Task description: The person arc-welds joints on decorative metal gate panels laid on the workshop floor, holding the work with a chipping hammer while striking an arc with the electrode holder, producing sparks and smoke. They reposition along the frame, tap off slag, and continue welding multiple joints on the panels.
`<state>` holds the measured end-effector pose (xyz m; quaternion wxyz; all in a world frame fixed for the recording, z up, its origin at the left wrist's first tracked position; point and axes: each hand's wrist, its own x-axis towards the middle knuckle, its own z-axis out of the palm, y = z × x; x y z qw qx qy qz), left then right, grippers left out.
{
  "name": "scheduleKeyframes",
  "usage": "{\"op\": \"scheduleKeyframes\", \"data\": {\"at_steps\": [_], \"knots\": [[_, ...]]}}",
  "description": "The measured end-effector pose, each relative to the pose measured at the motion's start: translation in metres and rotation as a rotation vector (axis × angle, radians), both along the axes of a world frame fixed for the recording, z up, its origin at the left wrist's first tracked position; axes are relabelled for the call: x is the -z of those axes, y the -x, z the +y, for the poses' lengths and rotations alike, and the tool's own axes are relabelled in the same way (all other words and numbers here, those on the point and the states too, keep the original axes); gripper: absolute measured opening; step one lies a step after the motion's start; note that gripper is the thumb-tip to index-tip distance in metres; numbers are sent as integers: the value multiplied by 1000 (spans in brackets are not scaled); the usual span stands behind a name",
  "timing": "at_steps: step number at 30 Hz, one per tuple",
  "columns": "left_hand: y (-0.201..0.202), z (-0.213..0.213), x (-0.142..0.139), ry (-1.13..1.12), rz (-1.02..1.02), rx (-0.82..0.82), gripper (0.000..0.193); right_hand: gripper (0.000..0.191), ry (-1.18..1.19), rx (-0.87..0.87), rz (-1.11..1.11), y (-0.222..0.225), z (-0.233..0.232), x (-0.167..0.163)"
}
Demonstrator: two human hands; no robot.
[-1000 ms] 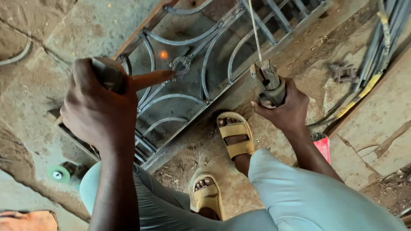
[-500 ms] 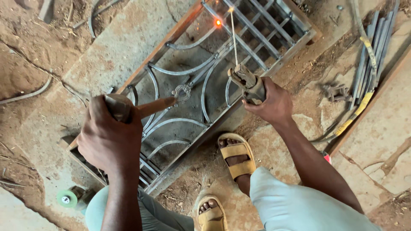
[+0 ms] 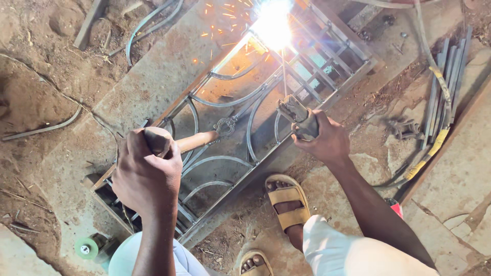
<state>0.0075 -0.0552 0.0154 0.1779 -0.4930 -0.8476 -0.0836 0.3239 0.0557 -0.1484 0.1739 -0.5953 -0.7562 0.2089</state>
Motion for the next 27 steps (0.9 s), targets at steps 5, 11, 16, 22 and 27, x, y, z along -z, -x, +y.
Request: {"op": "scheduleKeyframes", "data": {"at_steps": [5,11,16,22,27], "knots": [[0,0,-1,-11,-12,7,28,70,24,-2,6,1,1,-1],[-1,1,-1,-20,-2,4,24,70,33,-6,-17,1,1,1],[-1,1,-2,-14,-1,14,25,71,45,10,-5,2,1,0],[-2,2,-3,-8,-20,8,26,74,35,-2,17,4,3,-2],[-2,2,-4,1,-43,5,30,76,42,-16,47,3,3,-1]]}}
